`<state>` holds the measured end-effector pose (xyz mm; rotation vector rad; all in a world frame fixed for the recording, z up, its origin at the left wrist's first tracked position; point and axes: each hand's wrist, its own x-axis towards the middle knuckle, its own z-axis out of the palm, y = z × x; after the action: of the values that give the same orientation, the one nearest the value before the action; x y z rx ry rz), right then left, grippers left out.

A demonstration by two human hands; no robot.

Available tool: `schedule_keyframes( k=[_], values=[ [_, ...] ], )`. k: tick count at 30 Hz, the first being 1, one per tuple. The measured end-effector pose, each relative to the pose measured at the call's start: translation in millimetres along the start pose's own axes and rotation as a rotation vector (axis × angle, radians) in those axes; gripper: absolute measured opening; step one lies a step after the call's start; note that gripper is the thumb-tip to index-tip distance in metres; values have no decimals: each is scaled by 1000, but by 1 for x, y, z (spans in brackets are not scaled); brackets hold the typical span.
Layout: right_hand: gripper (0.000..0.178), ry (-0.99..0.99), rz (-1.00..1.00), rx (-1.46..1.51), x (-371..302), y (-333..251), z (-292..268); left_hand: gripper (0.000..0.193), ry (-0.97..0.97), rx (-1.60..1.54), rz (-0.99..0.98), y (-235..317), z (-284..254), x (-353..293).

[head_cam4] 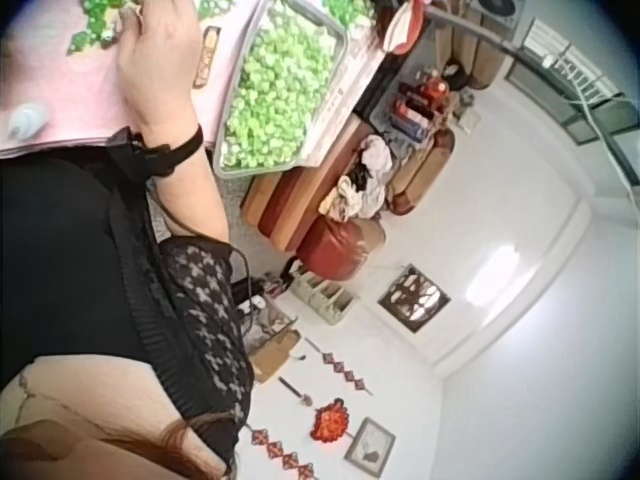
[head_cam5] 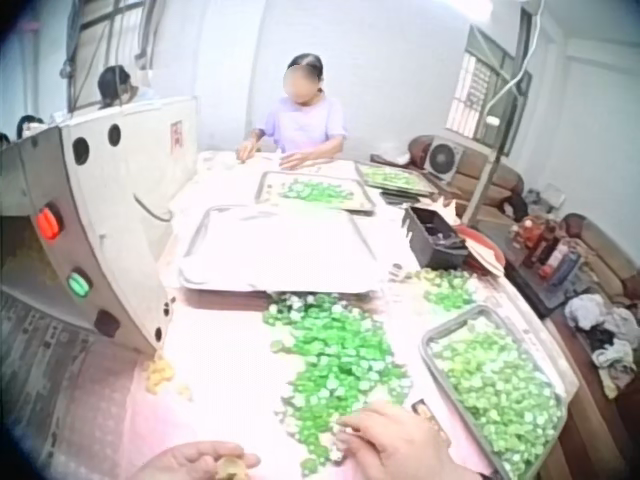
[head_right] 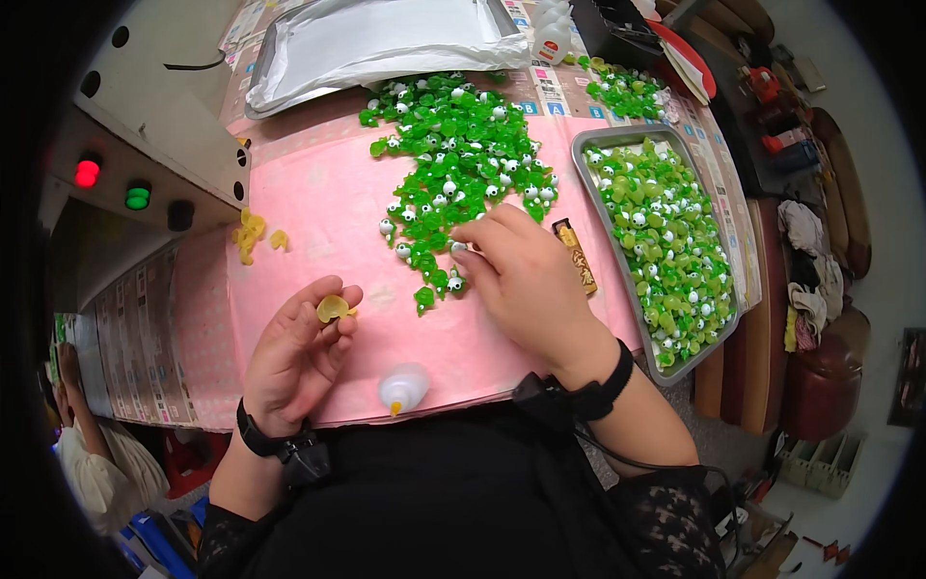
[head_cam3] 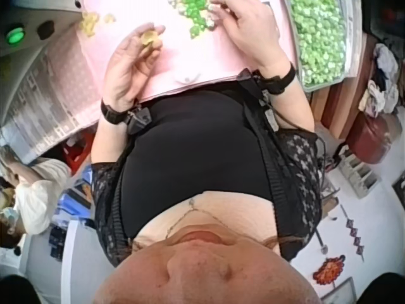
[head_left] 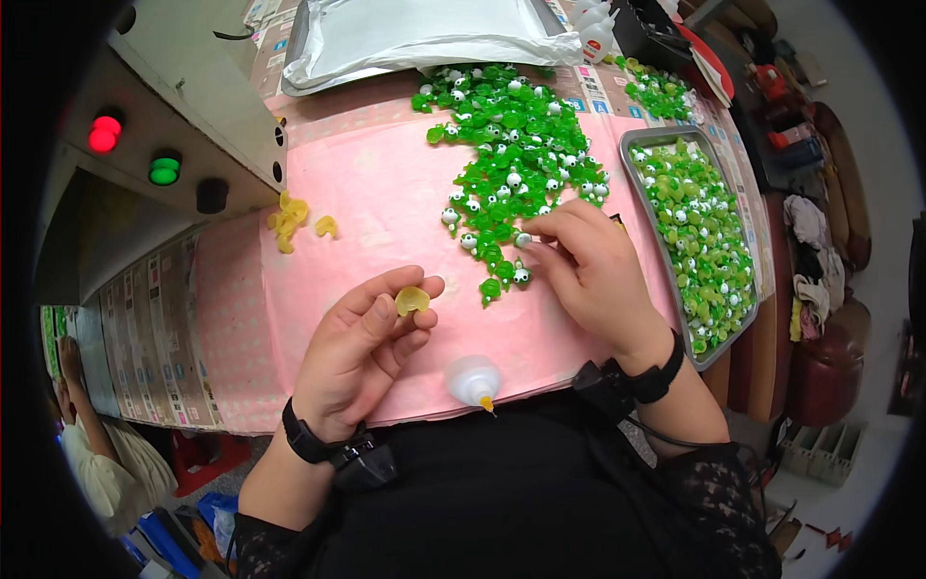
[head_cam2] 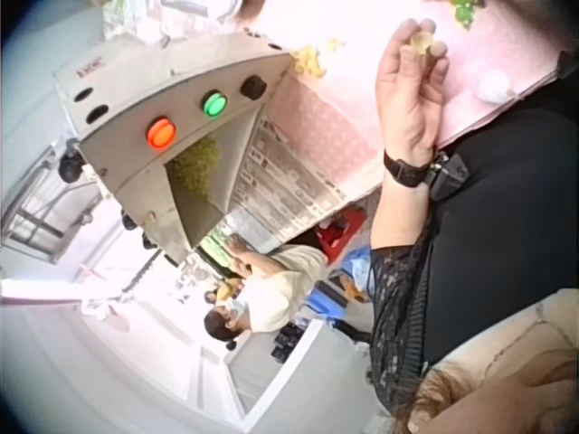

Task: The person assembles small green and white gummy candies by applying glue to yellow plastic pieces and attaching the gummies to them. The person handles the items one at a time, using a small bottle to apply adhesive and then pressing the gummies onto the plastic base.

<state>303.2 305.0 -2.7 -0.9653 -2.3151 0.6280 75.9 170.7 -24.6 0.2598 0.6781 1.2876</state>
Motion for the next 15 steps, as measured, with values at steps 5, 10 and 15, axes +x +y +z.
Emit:
schedule_keyframes(
  k=[5,10,15],
  values=[
    [14,-76,1,-127,9,-2,6,38,-11,9,-2,0,4,2],
    [13,-107,-23,-138,9,-3,3,38,13,1,5,2,2,1],
    [16,-36,170,442,1,-6,-1,35,-10,12,-3,3,4,3]
  ],
)
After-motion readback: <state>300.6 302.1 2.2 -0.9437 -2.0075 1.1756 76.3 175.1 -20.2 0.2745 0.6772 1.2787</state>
